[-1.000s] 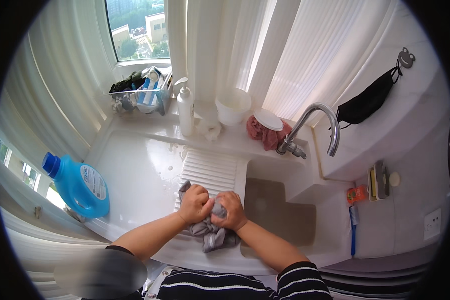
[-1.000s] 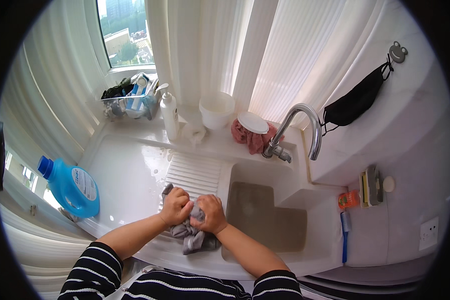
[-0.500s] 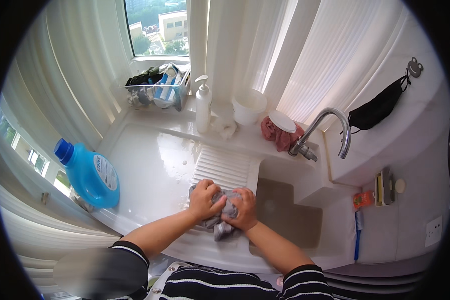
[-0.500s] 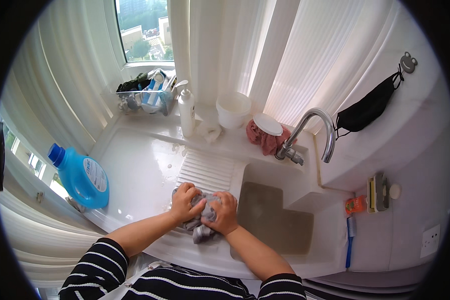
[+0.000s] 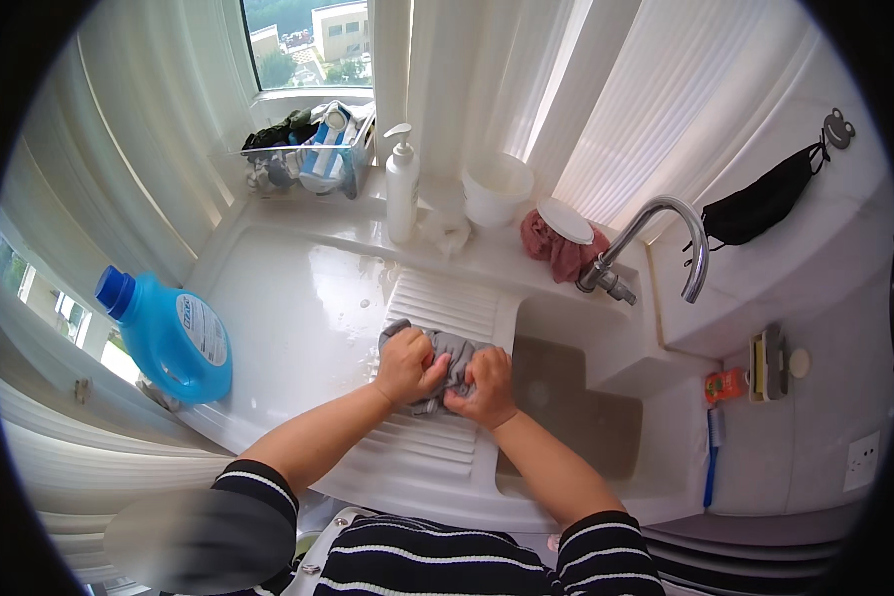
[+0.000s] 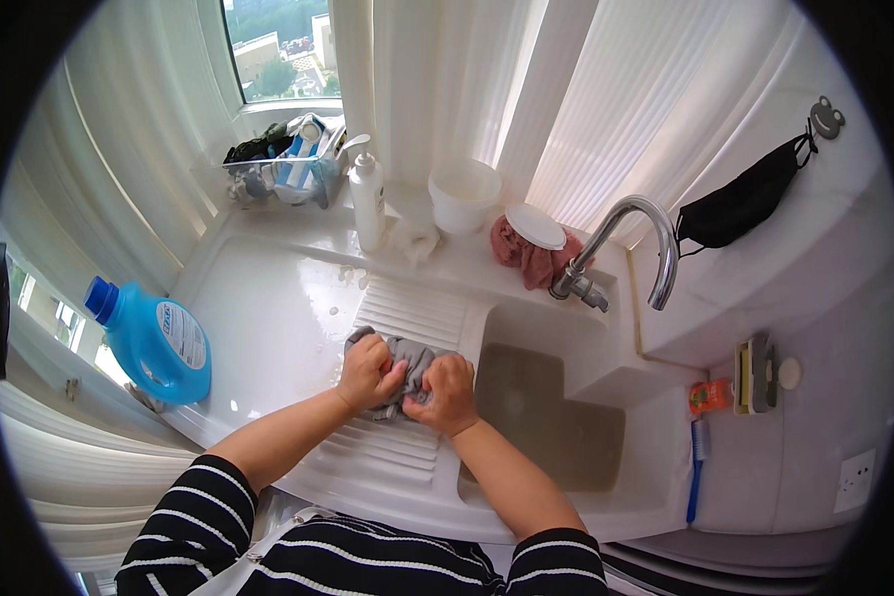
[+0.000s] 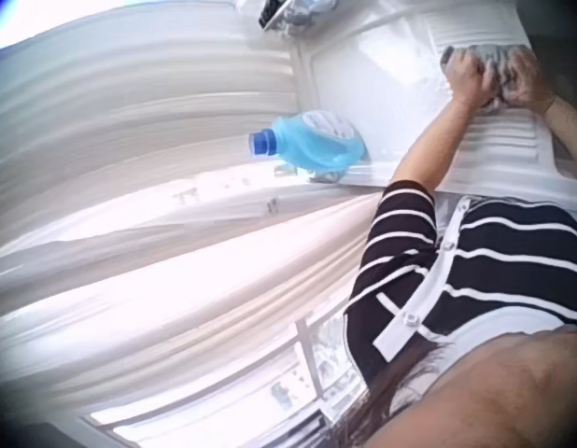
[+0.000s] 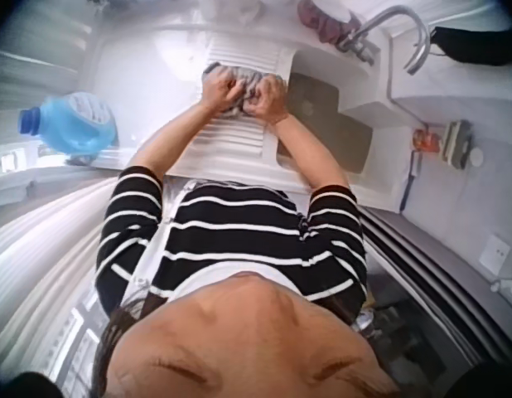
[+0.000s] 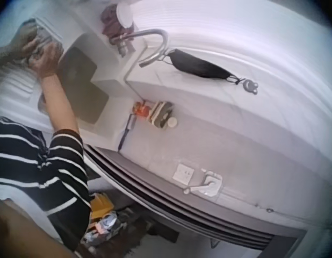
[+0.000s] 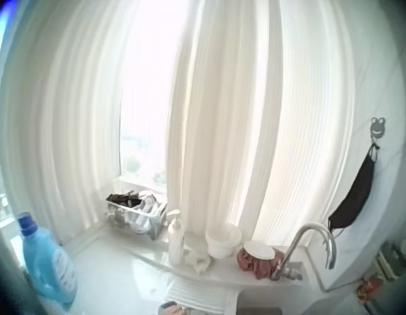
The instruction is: The person hand-washes a grey garment in a sink, scrubbing it against the washboard and rinsing it thoroughly. After wringing out the excess water, the person places the garment into a washing machine and closes the door.
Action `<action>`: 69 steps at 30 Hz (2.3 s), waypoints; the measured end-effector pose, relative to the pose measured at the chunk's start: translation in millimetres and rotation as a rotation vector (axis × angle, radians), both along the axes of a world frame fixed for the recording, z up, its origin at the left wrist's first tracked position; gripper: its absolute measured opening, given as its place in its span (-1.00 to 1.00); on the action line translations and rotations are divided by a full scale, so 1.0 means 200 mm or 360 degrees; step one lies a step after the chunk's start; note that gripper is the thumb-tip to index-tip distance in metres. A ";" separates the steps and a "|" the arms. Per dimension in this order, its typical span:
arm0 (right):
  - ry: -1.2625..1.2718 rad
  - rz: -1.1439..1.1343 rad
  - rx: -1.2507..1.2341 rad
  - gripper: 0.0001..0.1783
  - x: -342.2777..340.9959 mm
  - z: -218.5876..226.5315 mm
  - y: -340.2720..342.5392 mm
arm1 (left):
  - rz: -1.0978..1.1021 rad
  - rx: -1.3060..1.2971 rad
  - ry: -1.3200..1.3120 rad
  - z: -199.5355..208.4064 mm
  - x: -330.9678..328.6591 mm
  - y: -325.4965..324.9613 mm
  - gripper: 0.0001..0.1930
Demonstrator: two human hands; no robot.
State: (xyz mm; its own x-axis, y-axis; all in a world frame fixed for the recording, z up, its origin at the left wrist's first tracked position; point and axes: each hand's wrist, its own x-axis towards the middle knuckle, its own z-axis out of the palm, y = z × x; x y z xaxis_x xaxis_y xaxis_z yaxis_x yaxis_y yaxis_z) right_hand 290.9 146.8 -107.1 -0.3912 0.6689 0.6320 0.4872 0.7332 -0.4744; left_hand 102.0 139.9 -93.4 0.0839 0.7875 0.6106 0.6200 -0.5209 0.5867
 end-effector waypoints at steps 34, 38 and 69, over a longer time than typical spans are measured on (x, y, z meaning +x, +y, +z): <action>-0.0334 -0.0255 -0.0435 -0.42 -0.07 0.21 0.21 | 0.0168 -0.0386 0.0166 0.09 -0.01 0.20 -0.61; -0.0081 0.0225 -0.0597 -0.46 0.08 0.22 -0.03 | -0.0308 -0.0254 0.0107 0.12 -0.06 -0.07 -0.54; 0.0004 -0.0028 -0.0197 -0.05 0.06 0.27 -0.22 | -0.0285 0.0147 0.0177 0.31 -0.04 -0.15 -0.63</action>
State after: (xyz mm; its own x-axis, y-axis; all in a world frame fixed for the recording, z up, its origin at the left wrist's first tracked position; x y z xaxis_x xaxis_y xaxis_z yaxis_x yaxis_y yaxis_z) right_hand 303.9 103.2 -52.6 -0.3769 0.7486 0.5454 0.4982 0.6603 -0.5620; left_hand 94.7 110.5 -31.0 0.2882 0.6951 0.6586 0.5712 -0.6768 0.4644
